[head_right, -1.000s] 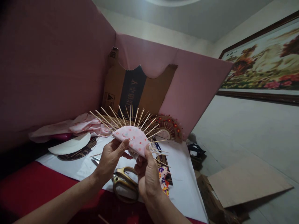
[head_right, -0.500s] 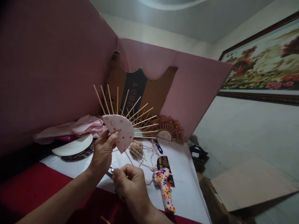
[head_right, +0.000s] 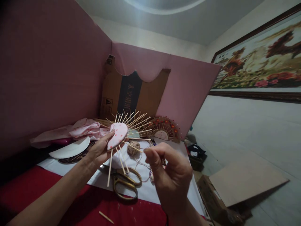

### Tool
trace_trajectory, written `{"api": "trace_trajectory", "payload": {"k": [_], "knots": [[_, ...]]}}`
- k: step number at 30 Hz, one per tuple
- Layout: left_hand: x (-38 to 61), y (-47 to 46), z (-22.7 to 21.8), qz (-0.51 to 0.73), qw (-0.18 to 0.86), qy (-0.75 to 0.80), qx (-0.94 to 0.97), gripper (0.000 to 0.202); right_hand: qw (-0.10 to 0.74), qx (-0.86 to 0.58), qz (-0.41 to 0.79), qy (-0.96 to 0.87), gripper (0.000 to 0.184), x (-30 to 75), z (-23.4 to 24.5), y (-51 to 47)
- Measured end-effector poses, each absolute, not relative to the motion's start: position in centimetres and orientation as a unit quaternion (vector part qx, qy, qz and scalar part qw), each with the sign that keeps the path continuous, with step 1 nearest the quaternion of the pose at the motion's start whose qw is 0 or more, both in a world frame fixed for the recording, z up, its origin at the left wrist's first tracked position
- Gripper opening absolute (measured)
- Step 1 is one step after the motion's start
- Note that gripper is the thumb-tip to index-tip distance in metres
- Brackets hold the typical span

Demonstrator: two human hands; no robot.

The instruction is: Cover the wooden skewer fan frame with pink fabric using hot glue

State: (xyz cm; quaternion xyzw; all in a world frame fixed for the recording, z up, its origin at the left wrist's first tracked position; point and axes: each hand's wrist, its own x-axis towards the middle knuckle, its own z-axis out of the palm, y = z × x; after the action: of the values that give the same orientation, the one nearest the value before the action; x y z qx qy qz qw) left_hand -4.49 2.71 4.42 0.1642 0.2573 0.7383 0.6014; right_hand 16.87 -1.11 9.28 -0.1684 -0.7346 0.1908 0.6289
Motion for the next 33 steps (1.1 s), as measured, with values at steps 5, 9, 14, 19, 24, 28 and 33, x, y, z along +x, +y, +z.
{"api": "trace_trajectory", "payload": {"k": [5,9,14,19,24,28,33], "knots": [[-3.9,2.6,3.9,0.696,0.652,0.257,0.155,0.02,0.682,-0.147,0.208,-0.686,0.009,17.5,10.2,-2.2],[-3.8,2.7,3.6,0.654,0.695,0.247,0.166,0.018,0.697,-0.156,0.277,-0.643,0.011,17.3,9.9,-1.4],[-3.7,3.1,2.9,0.624,0.717,0.235,0.201,0.029,0.647,-0.219,0.441,-0.583,0.023,16.1,7.9,3.1],[-2.7,2.9,2.6,0.641,0.695,0.234,0.228,0.023,0.465,-0.292,0.48,-0.685,0.025,14.3,5.4,5.2],[-2.0,2.6,3.2,0.669,0.664,0.265,0.204,0.026,0.433,-0.284,0.468,-0.716,0.021,13.5,4.6,4.7],[-1.8,2.7,3.4,0.726,0.592,0.308,0.168,0.024,0.436,-0.31,0.533,-0.655,0.025,13.5,4.0,5.6],[-2.0,2.8,3.2,0.781,0.525,0.299,0.158,0.013,0.543,-0.333,0.591,-0.494,0.03,14.3,3.0,8.5]]}}
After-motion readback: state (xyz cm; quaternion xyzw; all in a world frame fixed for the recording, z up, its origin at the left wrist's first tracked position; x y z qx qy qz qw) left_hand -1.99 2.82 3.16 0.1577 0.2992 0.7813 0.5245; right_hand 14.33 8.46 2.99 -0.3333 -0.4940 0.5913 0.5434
